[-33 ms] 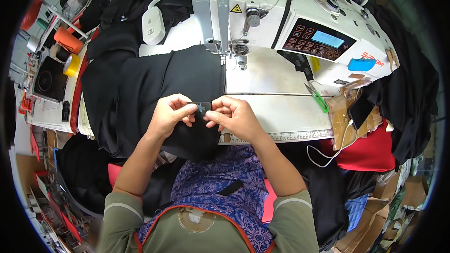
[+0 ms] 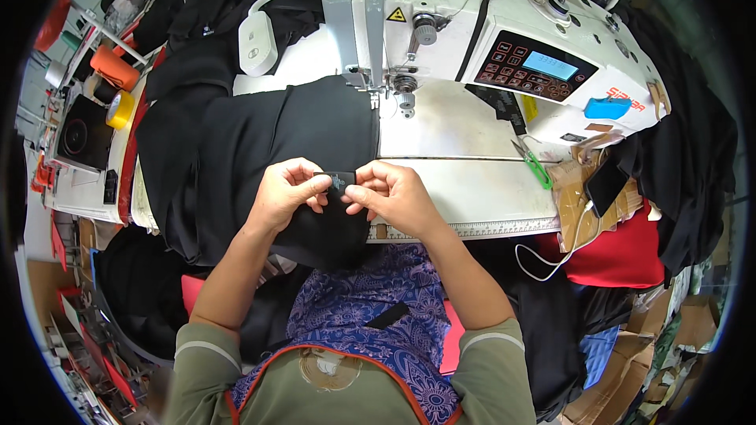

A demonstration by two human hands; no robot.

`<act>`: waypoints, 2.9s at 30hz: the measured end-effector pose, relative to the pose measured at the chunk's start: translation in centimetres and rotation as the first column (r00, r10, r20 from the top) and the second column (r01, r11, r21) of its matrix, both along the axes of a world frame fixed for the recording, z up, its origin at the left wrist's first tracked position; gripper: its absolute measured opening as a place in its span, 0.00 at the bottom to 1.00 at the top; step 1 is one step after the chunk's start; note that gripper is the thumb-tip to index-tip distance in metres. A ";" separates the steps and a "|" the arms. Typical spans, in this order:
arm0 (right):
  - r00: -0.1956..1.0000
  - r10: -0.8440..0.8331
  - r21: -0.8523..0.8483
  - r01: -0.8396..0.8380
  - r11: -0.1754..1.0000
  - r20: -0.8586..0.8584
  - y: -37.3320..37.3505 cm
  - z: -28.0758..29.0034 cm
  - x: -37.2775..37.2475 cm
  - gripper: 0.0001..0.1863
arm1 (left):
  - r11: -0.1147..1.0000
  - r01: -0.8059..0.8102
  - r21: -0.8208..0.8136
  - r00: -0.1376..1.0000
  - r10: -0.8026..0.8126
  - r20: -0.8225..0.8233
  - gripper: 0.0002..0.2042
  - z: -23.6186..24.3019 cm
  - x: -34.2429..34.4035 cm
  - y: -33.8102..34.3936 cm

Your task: Sewing a black bag using an industrial sewing machine.

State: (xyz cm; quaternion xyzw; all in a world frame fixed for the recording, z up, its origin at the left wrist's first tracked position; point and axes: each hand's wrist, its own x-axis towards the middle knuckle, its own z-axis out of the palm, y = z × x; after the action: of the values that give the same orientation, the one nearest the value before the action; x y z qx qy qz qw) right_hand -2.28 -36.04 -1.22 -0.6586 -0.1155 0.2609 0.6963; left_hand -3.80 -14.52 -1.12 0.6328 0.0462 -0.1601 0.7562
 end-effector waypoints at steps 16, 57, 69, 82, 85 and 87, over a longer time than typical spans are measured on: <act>0.999 -0.037 -0.136 0.038 0.990 0.014 2.0 0.2 0.6 0.07 | 0.975 0.059 0.214 0.990 -0.085 0.114 0.05 0.0 0.7 0.3; 0.279 0.354 -0.442 0.385 0.810 0.893 -0.8 -1.7 5.4 0.20 | 0.909 0.016 0.417 0.932 -0.164 0.324 0.06 -0.2 10.5 0.7; 0.415 0.207 -0.381 0.396 0.836 0.886 -1.7 -0.6 7.2 0.10 | 0.780 -0.006 0.626 0.967 -0.155 0.202 0.11 -0.4 12.3 -1.4; 0.386 0.194 -0.360 0.426 0.830 0.902 -1.4 -2.2 8.9 0.09 | 0.830 0.081 0.552 0.985 -0.151 0.081 0.10 -0.5 13.1 -1.1; 0.353 0.191 -0.338 0.421 0.842 0.916 -1.3 -2.3 9.0 0.10 | 0.840 0.099 0.534 0.987 -0.152 0.056 0.10 -0.6 13.2 -0.9; 0.354 0.190 -0.337 0.419 0.843 0.916 -1.2 -2.3 8.9 0.10 | 0.844 0.114 0.524 0.987 -0.158 0.040 0.10 -0.6 13.3 -1.0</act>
State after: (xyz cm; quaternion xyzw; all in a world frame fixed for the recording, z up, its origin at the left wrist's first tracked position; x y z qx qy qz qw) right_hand 6.65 -37.27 -3.53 -0.8554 -0.3634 -0.1883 0.3174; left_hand 9.52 -15.47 -1.73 0.8212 0.0120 -0.1689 0.5449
